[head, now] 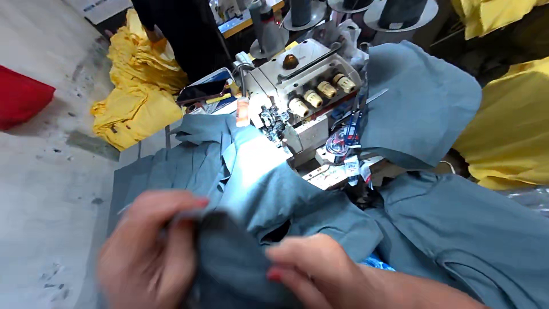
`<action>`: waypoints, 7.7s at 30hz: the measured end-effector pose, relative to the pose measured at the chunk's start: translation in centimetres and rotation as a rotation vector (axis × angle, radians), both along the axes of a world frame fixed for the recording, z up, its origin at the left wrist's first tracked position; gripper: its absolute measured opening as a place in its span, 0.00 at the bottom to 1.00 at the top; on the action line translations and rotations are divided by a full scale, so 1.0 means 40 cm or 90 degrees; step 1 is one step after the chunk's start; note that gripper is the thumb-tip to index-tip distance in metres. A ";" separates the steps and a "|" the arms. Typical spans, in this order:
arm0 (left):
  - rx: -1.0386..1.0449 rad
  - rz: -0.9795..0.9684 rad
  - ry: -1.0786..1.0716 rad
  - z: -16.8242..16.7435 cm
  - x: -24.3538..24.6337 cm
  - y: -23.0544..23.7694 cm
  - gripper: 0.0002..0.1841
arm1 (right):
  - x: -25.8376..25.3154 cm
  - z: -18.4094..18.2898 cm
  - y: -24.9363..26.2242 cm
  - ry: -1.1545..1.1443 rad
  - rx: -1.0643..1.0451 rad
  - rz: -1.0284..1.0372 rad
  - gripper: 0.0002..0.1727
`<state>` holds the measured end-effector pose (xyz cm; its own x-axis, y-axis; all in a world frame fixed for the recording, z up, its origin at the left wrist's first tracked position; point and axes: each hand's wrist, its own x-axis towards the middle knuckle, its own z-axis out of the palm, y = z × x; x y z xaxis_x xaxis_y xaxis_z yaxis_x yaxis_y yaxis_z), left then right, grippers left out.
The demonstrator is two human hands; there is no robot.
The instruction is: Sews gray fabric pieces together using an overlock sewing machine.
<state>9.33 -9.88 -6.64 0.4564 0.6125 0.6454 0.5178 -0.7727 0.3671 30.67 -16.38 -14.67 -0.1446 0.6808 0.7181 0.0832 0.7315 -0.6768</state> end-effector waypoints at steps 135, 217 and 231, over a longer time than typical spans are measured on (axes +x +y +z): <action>-0.195 0.227 0.283 -0.186 0.337 0.112 0.11 | 0.083 -0.193 0.247 0.087 -0.423 -0.221 0.07; -0.028 0.184 0.083 -0.461 0.286 -0.005 0.22 | 0.088 -0.191 0.256 0.583 -0.612 -0.024 0.19; -0.100 -0.433 -0.137 -0.120 0.243 -0.014 0.20 | 0.110 -0.149 0.083 -0.020 0.053 0.037 0.22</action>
